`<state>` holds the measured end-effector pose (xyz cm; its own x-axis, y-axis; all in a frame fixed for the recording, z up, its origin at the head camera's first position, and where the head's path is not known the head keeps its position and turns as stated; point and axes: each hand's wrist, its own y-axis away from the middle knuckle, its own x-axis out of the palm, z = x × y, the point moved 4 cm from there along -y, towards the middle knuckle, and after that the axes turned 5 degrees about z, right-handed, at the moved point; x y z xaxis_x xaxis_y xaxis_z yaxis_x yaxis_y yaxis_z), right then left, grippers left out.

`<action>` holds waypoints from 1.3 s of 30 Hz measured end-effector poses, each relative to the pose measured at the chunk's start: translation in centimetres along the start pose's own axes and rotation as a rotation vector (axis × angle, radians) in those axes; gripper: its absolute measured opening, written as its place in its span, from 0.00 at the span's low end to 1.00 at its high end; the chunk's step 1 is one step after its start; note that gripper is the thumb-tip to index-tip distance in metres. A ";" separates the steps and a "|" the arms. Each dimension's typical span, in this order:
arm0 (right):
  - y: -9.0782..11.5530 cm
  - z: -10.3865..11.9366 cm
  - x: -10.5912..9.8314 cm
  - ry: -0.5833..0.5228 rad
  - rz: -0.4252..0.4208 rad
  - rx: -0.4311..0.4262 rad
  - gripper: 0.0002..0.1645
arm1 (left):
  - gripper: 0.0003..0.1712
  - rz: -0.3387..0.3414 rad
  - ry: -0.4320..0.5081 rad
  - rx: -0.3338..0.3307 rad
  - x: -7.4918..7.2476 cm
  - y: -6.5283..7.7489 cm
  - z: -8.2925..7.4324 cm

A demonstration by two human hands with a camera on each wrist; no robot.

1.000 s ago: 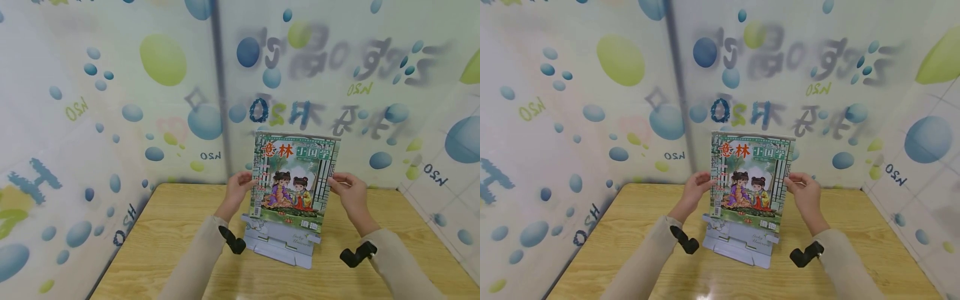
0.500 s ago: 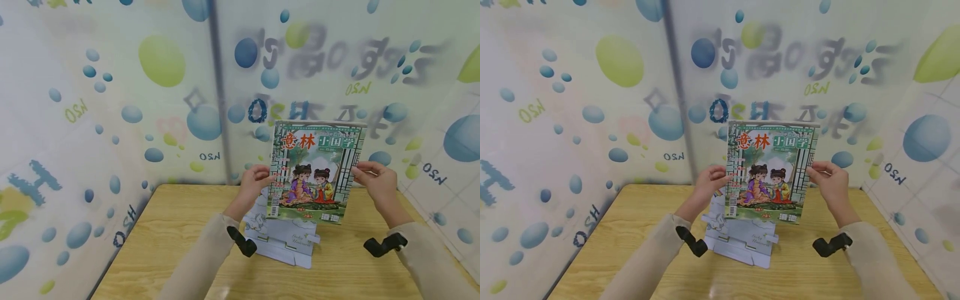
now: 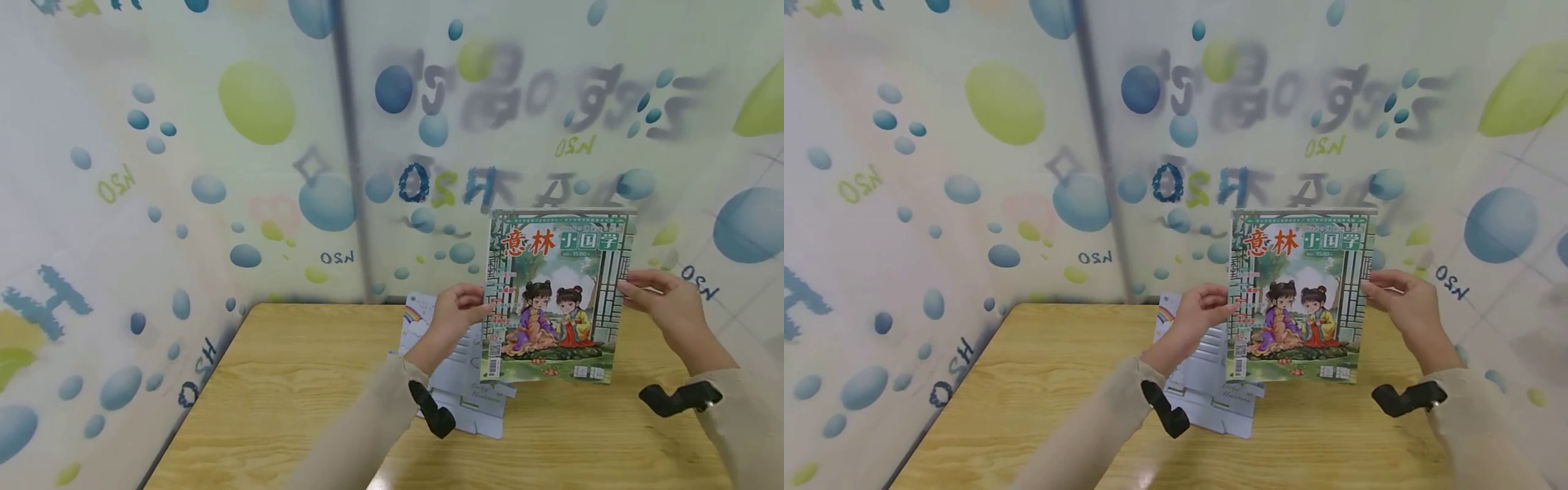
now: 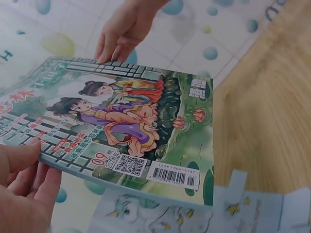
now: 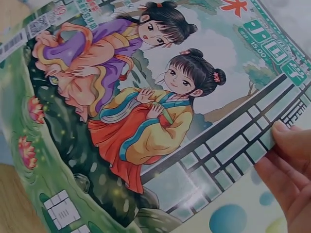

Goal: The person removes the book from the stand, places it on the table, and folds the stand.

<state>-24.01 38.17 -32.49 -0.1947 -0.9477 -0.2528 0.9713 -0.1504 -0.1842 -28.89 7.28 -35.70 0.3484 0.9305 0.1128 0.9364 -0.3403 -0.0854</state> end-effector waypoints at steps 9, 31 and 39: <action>0.9 -3.3 -2.9 0.058 0.043 0.073 0.07 | 0.11 -0.060 0.037 -0.096 3.7 0.6 3.1; 2.8 -11.9 -5.7 0.237 0.031 0.304 0.25 | 0.15 -0.185 0.146 -0.196 8.9 4.0 10.6; 3.6 -15.9 -6.8 0.265 0.141 0.443 0.36 | 0.17 -0.217 0.120 -0.275 9.9 5.3 12.8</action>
<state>-21.30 48.58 -46.51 -0.0304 -0.8724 -0.4878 0.9439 -0.1857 0.2732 -21.02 16.39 -47.69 0.1274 0.9681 0.2160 0.9595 -0.1755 0.2206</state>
